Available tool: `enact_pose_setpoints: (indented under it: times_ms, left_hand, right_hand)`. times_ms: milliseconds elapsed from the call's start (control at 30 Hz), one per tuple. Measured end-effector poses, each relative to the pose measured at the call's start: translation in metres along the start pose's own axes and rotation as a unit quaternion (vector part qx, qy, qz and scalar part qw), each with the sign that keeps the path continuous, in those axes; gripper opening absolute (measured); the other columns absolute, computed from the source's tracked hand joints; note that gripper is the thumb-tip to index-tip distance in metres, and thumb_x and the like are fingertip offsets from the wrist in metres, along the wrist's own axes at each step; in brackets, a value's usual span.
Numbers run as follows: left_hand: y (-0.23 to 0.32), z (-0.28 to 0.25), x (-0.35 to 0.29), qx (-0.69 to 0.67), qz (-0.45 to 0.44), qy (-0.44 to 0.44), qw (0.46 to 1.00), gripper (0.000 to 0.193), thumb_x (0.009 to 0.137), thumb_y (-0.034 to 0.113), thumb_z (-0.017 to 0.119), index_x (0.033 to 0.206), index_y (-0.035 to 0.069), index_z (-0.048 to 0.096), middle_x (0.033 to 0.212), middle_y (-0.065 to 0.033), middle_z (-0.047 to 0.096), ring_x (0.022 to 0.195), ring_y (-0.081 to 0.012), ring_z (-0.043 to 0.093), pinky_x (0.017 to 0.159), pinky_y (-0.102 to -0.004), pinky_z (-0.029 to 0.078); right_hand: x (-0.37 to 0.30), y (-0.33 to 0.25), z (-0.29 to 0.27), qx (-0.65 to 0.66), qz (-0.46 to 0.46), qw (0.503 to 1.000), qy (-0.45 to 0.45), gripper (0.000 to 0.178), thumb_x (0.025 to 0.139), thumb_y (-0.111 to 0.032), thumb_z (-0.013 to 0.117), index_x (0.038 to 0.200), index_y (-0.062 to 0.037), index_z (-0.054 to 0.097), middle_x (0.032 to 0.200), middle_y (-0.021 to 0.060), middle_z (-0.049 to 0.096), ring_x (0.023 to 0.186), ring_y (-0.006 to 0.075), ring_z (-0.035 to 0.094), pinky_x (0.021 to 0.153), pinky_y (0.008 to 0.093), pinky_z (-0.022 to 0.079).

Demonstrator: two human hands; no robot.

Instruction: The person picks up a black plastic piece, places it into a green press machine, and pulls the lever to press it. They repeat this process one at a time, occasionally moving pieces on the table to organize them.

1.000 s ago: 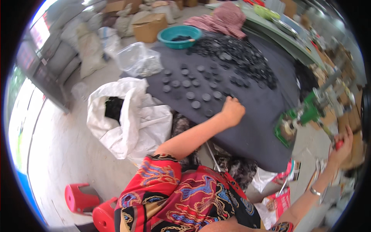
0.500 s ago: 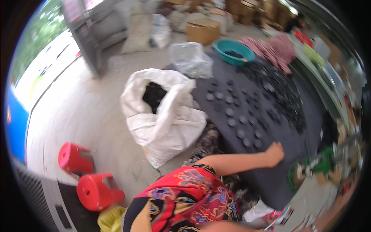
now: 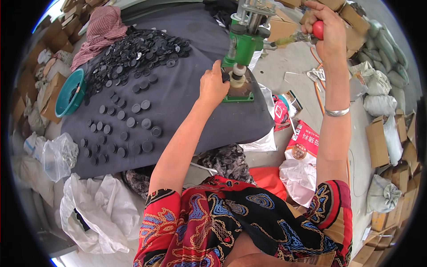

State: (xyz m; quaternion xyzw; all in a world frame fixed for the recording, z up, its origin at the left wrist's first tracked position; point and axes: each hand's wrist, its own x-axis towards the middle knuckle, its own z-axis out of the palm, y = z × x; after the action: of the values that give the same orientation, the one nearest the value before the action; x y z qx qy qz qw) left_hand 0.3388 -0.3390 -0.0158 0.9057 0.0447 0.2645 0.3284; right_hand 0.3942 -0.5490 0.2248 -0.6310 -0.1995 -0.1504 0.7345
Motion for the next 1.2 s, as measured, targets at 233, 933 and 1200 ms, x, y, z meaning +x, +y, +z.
enact_pose_setpoints:
  times_ms: [233,933,1200]
  left_hand:
    - [0.014,0.012,0.01,-0.013,0.013,-0.021,1.0,0.073,0.072,0.008,0.071,0.135,-0.003,0.037,0.097,-0.0206,0.065,0.094,-0.0384,0.06,0.084,-0.0453,0.048]
    - [0.005,-0.011,-0.017,-0.127,-0.015,0.063,0.99,0.07,0.069,0.007,0.076,0.132,-0.001,0.046,0.115,-0.0181,0.065,0.106,-0.032,0.063,0.092,-0.0371,0.048]
    - [-0.031,-0.156,-0.112,0.178,-0.023,-0.001,0.984,0.038,0.071,0.014,0.072,0.107,0.004,0.065,0.104,-0.0124,0.067,0.099,-0.0308,0.06,0.086,-0.0415,0.046]
  right_hand:
    - [-0.001,0.001,-0.001,0.03,-0.026,0.999,-0.026,0.02,0.079,-0.006,0.049,0.095,0.0016,0.057,0.061,0.0064,0.051,0.046,0.0168,0.049,0.044,0.0292,0.044]
    - [-0.155,0.12,-0.039,0.052,-0.196,0.977,-0.063,0.019,0.088,-0.004,0.042,0.097,0.007,0.055,0.063,0.0084,0.053,0.055,0.0139,0.051,0.061,0.0308,0.048]
    - [-0.115,0.076,-0.037,0.055,-0.143,0.985,-0.082,0.021,0.088,-0.004,0.042,0.099,0.0072,0.055,0.062,0.0062,0.049,0.056,0.0153,0.048,0.066,0.0347,0.047]
